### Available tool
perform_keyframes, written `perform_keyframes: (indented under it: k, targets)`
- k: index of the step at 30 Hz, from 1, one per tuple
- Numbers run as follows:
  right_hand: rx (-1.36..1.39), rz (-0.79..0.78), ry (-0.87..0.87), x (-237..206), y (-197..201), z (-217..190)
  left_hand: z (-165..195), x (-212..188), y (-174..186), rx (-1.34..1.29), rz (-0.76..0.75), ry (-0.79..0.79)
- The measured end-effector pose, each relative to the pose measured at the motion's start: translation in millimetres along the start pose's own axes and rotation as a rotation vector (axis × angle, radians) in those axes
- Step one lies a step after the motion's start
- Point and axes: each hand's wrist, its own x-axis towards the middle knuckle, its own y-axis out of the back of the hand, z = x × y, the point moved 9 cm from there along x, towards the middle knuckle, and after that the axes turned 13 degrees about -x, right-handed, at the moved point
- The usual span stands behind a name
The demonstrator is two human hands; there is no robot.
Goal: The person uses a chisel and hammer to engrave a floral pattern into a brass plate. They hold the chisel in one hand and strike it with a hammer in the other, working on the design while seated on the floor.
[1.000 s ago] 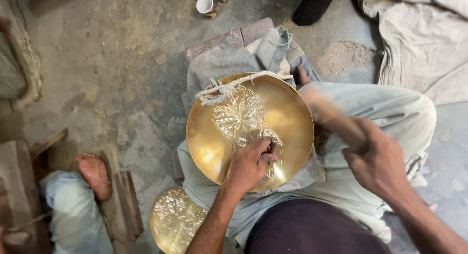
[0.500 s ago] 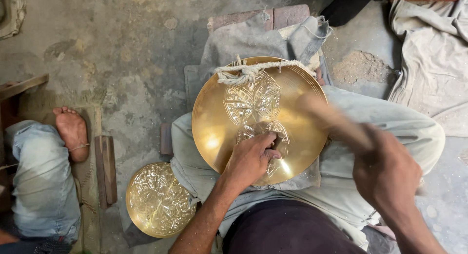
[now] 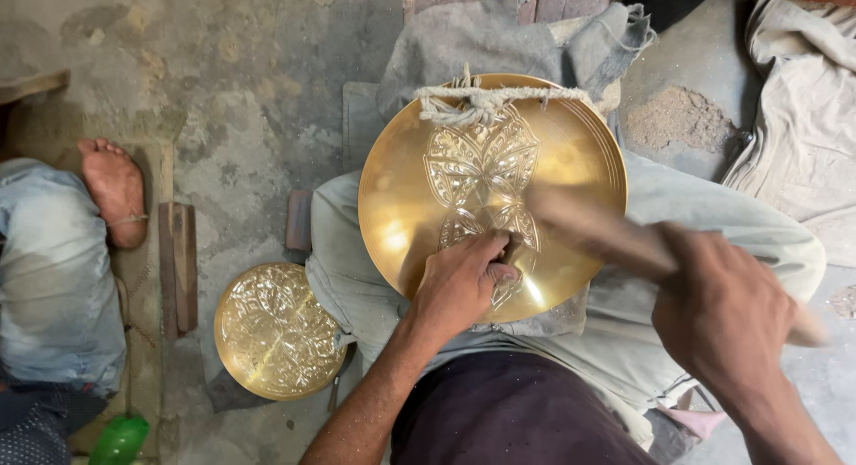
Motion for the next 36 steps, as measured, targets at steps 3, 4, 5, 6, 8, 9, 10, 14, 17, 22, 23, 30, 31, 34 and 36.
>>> perform_keyframes:
  k: [3, 4, 5, 6, 8, 9, 10, 14, 17, 22, 23, 30, 31, 34, 36]
  targets:
    - [0.357, -0.197, -0.315, 2.3, -18.9, 15.9, -1.5, -0.5, -0.1, 0.045, 0.006, -0.005]
    - [0.132, -0.297, -0.218, 5.0, -21.8, 8.1, -2.2, -1.9, 2.2, 0.051, 0.029, -0.002]
    - [-0.095, -0.392, -0.123, 5.8, -25.7, 2.8, -3.1, -3.6, 4.3, 0.057, 0.05, 0.002]
    - [-0.325, -0.487, -0.023, 3.9, -30.4, -0.4, -4.1, -6.9, 5.7, 0.06, 0.072, 0.01]
    - [-0.221, -0.274, 0.018, 10.3, -8.8, -4.2, -4.7, -23.7, 26.1, -0.012, 0.306, 0.019]
    - [-0.167, -0.162, 0.039, 11.8, 2.7, -4.3, -6.2, -32.0, 37.6, -0.046, 0.428, 0.02]
    - [-0.069, -0.174, -0.04, 11.6, 1.9, 4.5, -11.7, -38.1, 43.2, -0.073, 0.483, 0.063]
    - [0.09, -0.127, -0.126, 15.4, 1.5, 13.0, -26.7, -59.2, 51.5, -0.18, 0.615, 0.163]
    - [0.104, -0.099, -0.089, 24.0, 7.0, 0.9, -29.2, -61.5, 47.7, -0.165, 0.643, 0.146]
    - [0.042, 0.0, 0.055, 45.1, 27.9, -39.2, -34.0, -65.3, 42.4, -0.143, 0.685, 0.103]
    - [-0.064, 0.079, 0.181, 48.9, 37.5, -54.7, -31.6, -66.0, 42.4, -0.075, 0.692, 0.077]
    - [-0.044, 0.172, 0.553, 71.4, 74.4, -125.0, -37.7, -70.2, 39.3, 0.016, 0.719, 0.038]
    - [0.005, 0.138, 0.551, 76.3, 75.7, -133.0, -40.7, -69.4, 38.0, -0.011, 0.713, 0.042]
    - [-0.084, 0.132, 0.64, 80.7, 83.0, -157.6, -45.0, -70.6, 34.5, -0.027, 0.709, 0.039]
    - [-0.348, 0.25, 0.76, 75.0, 89.1, -172.3, -41.0, -70.7, 34.2, 0.058, 0.71, -0.005]
